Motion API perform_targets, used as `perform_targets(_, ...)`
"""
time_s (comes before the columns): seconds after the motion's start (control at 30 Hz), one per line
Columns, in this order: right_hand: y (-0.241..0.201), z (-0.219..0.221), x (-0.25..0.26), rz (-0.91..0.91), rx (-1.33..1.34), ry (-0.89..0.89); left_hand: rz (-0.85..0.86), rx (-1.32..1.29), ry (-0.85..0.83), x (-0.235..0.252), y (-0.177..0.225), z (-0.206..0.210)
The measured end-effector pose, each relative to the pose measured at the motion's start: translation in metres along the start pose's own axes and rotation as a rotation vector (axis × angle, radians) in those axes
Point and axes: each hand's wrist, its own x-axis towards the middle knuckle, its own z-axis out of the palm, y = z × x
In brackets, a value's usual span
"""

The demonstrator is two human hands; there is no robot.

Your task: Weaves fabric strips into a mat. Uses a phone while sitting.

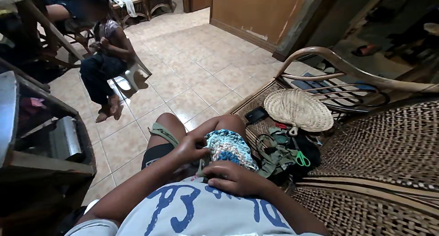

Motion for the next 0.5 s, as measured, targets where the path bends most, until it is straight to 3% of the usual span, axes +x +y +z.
perform_targets(0.1, -0.005, -0.004, -0.003, -0.115, -0.064, -0.025, -0.038, -0.182, 0.05, 0.002, -0.003, 0.008)
perform_targets(0.23, -0.014, -0.006, -0.008, -0.091, -0.189, 0.021, -0.036, -0.498, 0.061, 0.0, -0.01, 0.019)
perform_targets(0.37, -0.024, -0.01, -0.009, 0.055, -0.183, 0.08, -0.012, -0.519, 0.084, -0.002, -0.012, 0.023)
perform_targets(0.5, -0.033, -0.013, -0.014, 0.094, -0.09, 0.004, -0.079, -0.521, 0.18, 0.0, -0.02, 0.021)
